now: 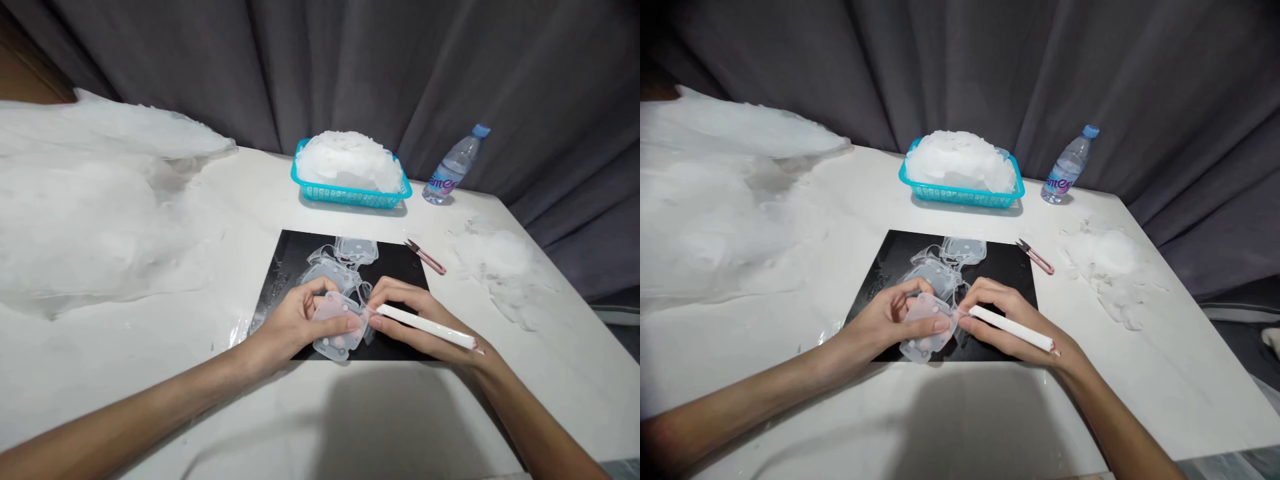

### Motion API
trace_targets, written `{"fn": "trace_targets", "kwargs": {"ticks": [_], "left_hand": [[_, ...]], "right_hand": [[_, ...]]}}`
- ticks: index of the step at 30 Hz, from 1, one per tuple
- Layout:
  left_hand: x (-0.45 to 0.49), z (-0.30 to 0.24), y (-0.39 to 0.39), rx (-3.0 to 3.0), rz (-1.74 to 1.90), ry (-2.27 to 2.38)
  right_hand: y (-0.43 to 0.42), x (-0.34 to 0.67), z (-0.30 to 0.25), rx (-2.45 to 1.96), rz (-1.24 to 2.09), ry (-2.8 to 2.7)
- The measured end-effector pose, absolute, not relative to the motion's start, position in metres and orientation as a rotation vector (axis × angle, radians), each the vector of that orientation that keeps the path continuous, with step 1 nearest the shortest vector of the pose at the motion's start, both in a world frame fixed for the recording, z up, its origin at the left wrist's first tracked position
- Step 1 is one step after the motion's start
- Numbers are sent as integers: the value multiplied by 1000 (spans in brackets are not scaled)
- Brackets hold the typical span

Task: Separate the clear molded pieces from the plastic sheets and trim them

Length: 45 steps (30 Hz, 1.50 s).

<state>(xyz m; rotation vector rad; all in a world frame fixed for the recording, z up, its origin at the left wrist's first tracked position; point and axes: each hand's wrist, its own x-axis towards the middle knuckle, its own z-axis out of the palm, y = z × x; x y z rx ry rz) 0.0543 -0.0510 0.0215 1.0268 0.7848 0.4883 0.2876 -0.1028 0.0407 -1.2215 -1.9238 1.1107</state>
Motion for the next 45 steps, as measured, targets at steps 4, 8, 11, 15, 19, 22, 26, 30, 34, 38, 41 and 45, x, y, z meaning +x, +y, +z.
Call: {"fn": "trace_targets", "kwargs": {"ticks": [4, 8, 11, 15, 19, 22, 26, 30, 34, 38, 41, 45], "left_hand": [[54, 22, -52, 1030, 473, 797], [56, 20, -51, 1030, 412, 783], [55, 17, -45, 1086, 417, 753], [51, 15, -37, 1214, 408, 705], [47, 16, -36, 1347, 396, 731], [48, 18, -38, 1414, 384, 752], [50, 23, -40, 1463, 371, 773], [52, 24, -48, 1474, 340, 796], [48, 20, -55, 1540, 221, 748], [44, 24, -49, 1537, 348, 768], [43, 31, -42, 1483, 449, 718], [42, 34, -41, 1429, 493, 636]], "right_hand": [[-103, 285, 34, -1250, 978, -2011], [-96, 277, 17, -1313, 428, -2181], [-91, 275, 12, -1337, 208, -2188], [-93, 281, 21, -1234, 498, -2130], [-98, 289, 32, -1153, 870, -2063], [-98, 290, 34, -1134, 943, -2017], [-97, 287, 32, -1161, 969, -1986], [-93, 284, 25, -1243, 846, -2046], [-85, 288, 16, -1502, 331, -1990], [-83, 300, 15, -1504, 157, -1913], [-86, 304, 19, -1556, 50, -1789], [-97, 293, 29, -1379, 205, -1761]]}}
